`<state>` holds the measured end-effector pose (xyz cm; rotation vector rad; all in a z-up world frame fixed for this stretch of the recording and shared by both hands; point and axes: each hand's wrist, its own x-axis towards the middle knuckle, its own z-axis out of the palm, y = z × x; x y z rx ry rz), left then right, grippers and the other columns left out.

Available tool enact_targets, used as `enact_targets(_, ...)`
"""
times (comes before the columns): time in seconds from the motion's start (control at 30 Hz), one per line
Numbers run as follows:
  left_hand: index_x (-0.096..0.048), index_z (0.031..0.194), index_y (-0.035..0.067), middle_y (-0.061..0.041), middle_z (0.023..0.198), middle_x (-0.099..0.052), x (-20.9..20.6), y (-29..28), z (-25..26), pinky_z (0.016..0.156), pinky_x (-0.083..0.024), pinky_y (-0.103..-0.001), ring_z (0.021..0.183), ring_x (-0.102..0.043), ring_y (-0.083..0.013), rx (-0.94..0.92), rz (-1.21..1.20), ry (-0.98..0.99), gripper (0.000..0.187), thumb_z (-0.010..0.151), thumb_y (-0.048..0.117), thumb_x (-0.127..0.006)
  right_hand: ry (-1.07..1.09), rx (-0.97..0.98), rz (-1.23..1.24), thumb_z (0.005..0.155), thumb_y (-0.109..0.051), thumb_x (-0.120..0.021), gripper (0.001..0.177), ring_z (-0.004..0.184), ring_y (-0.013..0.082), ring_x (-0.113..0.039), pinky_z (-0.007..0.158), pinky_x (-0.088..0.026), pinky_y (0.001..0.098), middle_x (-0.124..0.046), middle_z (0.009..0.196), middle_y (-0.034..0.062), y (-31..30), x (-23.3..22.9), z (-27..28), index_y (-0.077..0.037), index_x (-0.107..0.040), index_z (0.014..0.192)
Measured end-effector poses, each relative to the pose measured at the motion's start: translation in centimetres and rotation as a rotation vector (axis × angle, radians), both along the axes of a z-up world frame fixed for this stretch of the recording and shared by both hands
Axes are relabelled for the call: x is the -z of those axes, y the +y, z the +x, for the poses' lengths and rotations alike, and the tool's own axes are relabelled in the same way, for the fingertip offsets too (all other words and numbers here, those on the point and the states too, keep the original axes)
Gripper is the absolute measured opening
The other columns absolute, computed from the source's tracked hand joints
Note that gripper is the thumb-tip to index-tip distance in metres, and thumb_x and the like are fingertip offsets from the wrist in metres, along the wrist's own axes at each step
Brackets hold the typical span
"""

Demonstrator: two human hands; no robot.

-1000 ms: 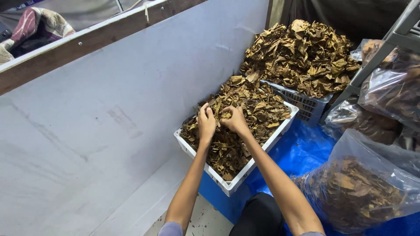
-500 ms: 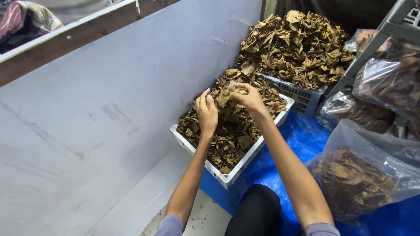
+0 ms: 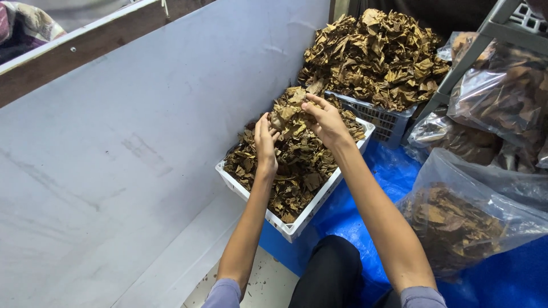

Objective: Packing dried leaves from crates into plastic bags for storage or shipping.

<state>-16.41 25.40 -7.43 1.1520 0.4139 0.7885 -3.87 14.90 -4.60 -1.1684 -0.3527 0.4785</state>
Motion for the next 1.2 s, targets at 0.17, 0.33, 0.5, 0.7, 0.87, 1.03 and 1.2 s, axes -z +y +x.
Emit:
enact_targets(0.17, -0.053, 0.145, 0.017, -0.026, 0.138, -0.053, 5.1, 3.8, 5.1, 0.102, -0.049, -0.063, 0.125, -0.056, -0.0468, 0.128, -0.633, -0.242, 0.073, 0.094, 0.068, -0.057, 0.026, -0.055, 0.053, 0.084, -0.016, -0.085, 0.062, 0.107, 0.0233, -0.065, 0.091, -0.058, 0.0417, -0.064, 0.113, 0.0116, 0.6, -0.3, -2.0, -0.011, -0.06, 0.14)
enact_targets(0.33, -0.062, 0.136, 0.019, -0.022, 0.13, -0.063, 5.9, 4.3, 6.7, 0.099, -0.045, -0.072, 0.117, -0.062, -0.0444, 0.167, -0.845, -0.254, 0.078, 0.083, 0.075, -0.063, 0.03, -0.088, 0.053, 0.088, -0.012, -0.081, 0.068, 0.113, 0.0302, -0.066, 0.092, -0.059, 0.0463, -0.063, 0.121, 0.0185, 0.9, 1.9, -2.2, -0.013, -0.05, 0.149)
enact_targets(0.5, -0.065, 0.136, 0.009, -0.024, 0.124, -0.068, 3.0, 2.0, 4.9, 0.092, -0.055, -0.051, 0.108, -0.066, -0.0392, 0.22, -0.88, -0.306, 0.075, 0.084, 0.063, -0.068, 0.01, -0.111, 0.028, 0.094, -0.012, -0.077, 0.076, 0.144, 0.0458, -0.042, 0.115, -0.038, 0.0563, -0.03, 0.157, 0.0352, -0.5, 1.3, -3.8, -0.009, -0.037, 0.159)
enact_targets(0.7, -0.069, 0.128, 0.009, -0.023, 0.121, -0.07, 2.4, 1.2, 5.9, 0.092, -0.054, -0.051, 0.105, -0.066, -0.0398, 0.245, -0.923, -0.304, 0.074, 0.078, 0.064, -0.073, 0.02, 0.002, 0.035, 0.087, -0.013, -0.076, 0.062, 0.12, 0.0349, -0.065, 0.102, -0.053, 0.0508, -0.059, 0.135, 0.0288, -0.1, 4.2, -1.3, -0.006, -0.056, 0.145)
enact_targets(0.87, -0.064, 0.134, 0.009, -0.024, 0.127, -0.067, 3.8, 0.8, 7.6, 0.095, -0.054, -0.055, 0.109, -0.066, -0.0418, 0.249, -0.874, -0.361, 0.069, 0.084, 0.056, -0.072, -0.003, 0.111, -0.052, 0.084, -0.021, -0.071, 0.026, 0.094, 0.0244, -0.064, 0.082, -0.056, 0.0472, -0.067, 0.106, 0.0159, 0.8, 5.3, -0.8, -0.006, -0.073, 0.105)
enact_targets(1.03, -0.059, 0.141, 0.009, -0.029, 0.128, -0.065, -0.2, -1.9, 6.0, 0.094, -0.056, -0.056, 0.109, -0.067, -0.0435, 0.335, -0.76, -0.397, 0.064, 0.091, 0.047, -0.068, -0.179, 0.228, -0.138, 0.088, -0.025, -0.068, 0.019, 0.083, 0.0206, -0.059, 0.068, -0.059, 0.0432, -0.071, 0.102, 0.0135, -1.7, 3.6, -1.5, -0.008, -0.071, 0.079)
enact_targets(1.2, -0.073, 0.126, 0.018, -0.024, 0.115, -0.074, -3.9, -5.6, 6.0, 0.091, -0.054, -0.056, 0.101, -0.071, -0.0397, 0.428, -0.585, -0.313, 0.053, 0.084, 0.05, -0.069, -0.454, 0.554, -0.199, 0.086, -0.026, -0.066, 0.032, 0.126, 0.033, -0.057, 0.112, -0.043, 0.0458, -0.057, 0.132, 0.0142, -7.2, -2.6, -7.8, 0.0, -0.074, 0.102)
